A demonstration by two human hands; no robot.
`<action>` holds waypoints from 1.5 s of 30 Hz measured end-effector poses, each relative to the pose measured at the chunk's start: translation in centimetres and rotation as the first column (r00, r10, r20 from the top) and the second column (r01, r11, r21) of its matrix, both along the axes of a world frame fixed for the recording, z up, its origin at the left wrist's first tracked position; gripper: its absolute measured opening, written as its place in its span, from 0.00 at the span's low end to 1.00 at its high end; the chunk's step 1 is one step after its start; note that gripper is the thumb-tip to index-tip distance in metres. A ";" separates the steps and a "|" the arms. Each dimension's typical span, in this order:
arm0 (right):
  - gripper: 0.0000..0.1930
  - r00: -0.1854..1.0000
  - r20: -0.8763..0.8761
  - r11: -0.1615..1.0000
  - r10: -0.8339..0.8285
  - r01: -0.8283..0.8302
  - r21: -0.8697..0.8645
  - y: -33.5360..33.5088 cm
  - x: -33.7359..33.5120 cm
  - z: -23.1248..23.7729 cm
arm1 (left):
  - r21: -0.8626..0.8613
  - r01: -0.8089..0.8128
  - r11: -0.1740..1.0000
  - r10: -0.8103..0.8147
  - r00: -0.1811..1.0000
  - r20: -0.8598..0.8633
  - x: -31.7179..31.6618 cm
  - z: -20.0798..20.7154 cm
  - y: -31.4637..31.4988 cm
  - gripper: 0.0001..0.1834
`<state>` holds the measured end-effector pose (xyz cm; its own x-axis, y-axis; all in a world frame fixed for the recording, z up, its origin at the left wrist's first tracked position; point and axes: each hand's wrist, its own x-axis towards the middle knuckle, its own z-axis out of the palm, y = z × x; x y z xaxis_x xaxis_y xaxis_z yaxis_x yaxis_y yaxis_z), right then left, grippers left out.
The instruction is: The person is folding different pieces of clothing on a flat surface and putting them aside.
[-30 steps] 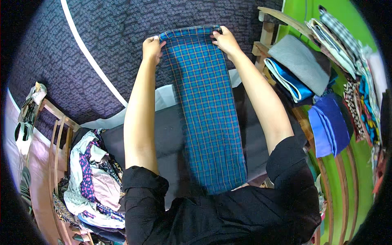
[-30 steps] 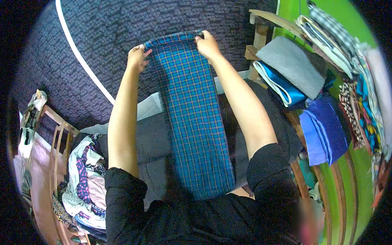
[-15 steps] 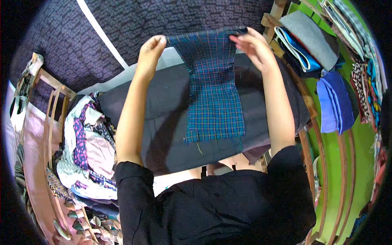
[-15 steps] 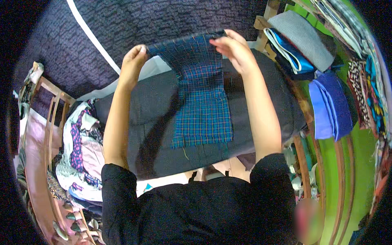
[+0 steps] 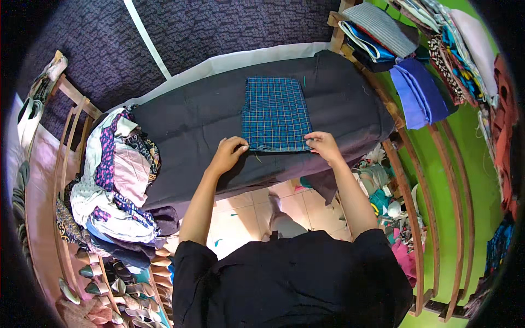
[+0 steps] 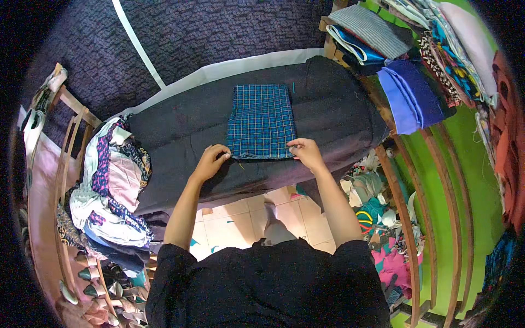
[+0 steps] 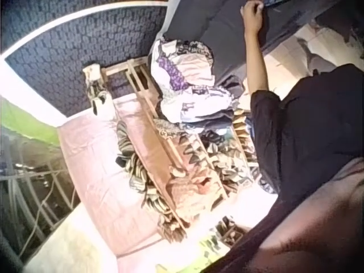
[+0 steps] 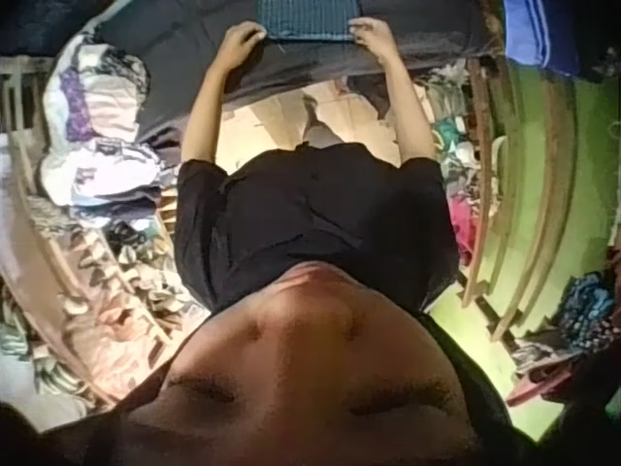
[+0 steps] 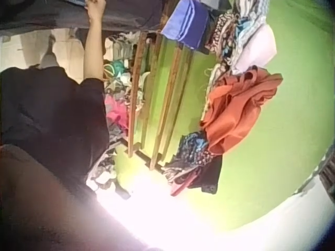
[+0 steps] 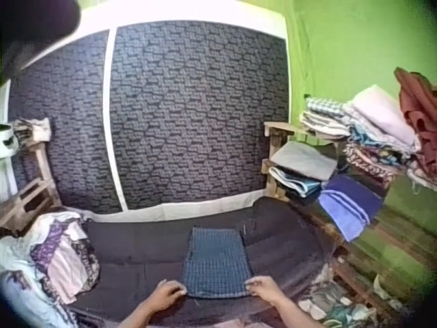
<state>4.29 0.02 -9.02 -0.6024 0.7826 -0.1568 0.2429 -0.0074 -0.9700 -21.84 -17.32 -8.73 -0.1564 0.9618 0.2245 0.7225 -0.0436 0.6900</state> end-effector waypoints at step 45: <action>0.24 0.825 -0.563 0.951 -0.058 -0.126 -0.281 18.5 -13.1 12.0 | -0.018 -0.025 1.000 0.030 0.605 0.795 -8.4 16.1 22.0 0.15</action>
